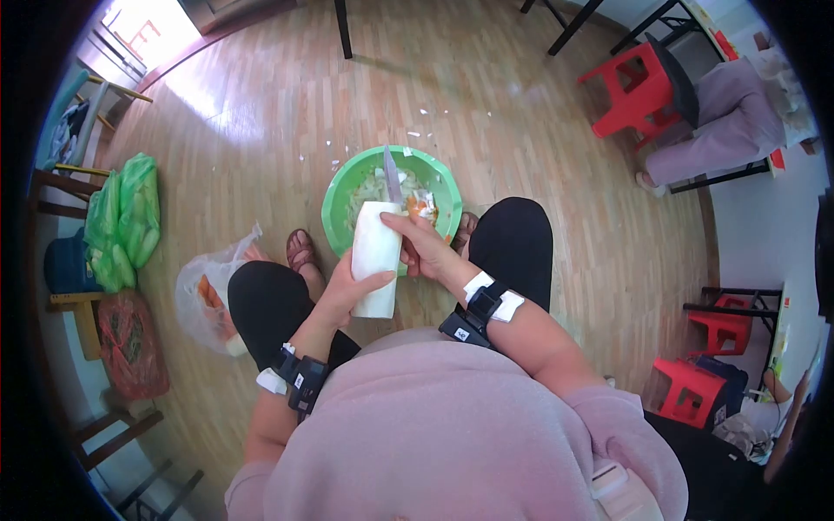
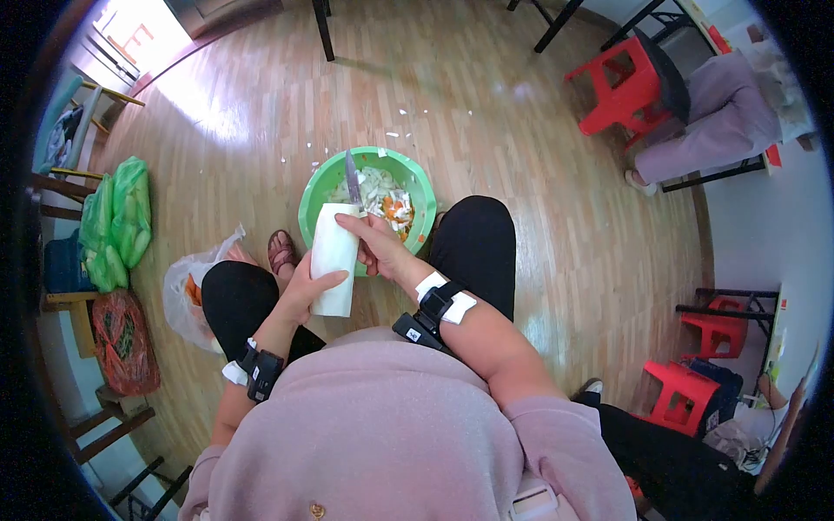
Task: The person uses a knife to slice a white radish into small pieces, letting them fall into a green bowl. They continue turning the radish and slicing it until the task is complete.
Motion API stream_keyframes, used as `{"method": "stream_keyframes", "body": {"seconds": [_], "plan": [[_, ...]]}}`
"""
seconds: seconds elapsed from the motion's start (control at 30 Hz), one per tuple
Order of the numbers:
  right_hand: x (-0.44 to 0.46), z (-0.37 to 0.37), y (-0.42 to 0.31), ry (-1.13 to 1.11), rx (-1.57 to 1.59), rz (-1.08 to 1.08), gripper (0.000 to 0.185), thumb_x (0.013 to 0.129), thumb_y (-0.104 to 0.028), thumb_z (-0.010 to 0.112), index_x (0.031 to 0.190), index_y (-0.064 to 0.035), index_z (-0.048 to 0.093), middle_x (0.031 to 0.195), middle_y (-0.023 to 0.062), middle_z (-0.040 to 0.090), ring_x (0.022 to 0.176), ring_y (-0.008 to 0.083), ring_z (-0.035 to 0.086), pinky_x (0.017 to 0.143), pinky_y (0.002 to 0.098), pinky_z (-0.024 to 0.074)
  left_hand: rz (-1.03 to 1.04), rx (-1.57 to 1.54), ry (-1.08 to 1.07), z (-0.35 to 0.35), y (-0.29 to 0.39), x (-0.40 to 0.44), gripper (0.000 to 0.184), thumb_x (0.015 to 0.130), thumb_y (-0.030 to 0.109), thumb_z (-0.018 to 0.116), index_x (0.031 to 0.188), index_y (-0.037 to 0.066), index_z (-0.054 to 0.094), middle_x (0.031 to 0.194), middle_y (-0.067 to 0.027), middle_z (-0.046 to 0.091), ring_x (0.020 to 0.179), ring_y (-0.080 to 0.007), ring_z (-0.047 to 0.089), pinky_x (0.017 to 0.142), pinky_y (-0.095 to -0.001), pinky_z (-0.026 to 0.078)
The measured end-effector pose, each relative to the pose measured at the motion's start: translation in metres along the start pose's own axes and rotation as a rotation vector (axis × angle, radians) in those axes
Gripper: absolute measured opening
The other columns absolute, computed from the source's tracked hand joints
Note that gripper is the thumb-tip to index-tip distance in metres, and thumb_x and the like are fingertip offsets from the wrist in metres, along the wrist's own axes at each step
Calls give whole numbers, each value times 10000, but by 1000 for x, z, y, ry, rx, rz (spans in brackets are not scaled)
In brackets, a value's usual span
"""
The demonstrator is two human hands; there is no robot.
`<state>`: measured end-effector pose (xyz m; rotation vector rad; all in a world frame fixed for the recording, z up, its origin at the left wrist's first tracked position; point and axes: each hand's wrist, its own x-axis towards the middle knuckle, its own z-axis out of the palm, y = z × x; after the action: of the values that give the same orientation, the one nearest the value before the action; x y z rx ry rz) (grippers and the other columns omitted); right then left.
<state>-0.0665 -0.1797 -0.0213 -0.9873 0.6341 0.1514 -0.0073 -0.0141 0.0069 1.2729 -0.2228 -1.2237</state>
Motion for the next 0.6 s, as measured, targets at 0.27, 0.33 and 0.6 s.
{"method": "stream_keyframes", "body": {"seconds": [0.27, 0.33, 0.6], "plan": [[-2, 6, -5, 111, -101, -58, 399, 861, -469, 571, 882, -70, 561, 530, -20, 489, 362, 55, 427, 293, 196, 281, 30, 103, 122, -4, -12, 11, 605, 706, 141, 739, 1209, 10, 428, 1015, -86, 566, 876, -176, 601, 776, -321, 496], [2, 3, -2, 101, -76, -93, 381, 892, -445, 538, 894, -65, 561, 546, -11, 507, 375, 64, 444, 312, 201, 301, -45, -10, 127, -5, -12, 12, 571, 715, 146, 707, 1197, 1, 437, 976, -97, 575, 820, -202, 622, 728, -343, 517], [-5, -13, 2, 190, -1201, -729, 362, 903, -382, 513, 756, -52, 541, 609, 130, 570, 549, 324, 572, 510, 394, 453, -84, -173, 232, -10, -6, 9, 496, 732, 182, 671, 1149, 22, 457, 915, -98, 573, 731, -228, 638, 626, -360, 541]]}}
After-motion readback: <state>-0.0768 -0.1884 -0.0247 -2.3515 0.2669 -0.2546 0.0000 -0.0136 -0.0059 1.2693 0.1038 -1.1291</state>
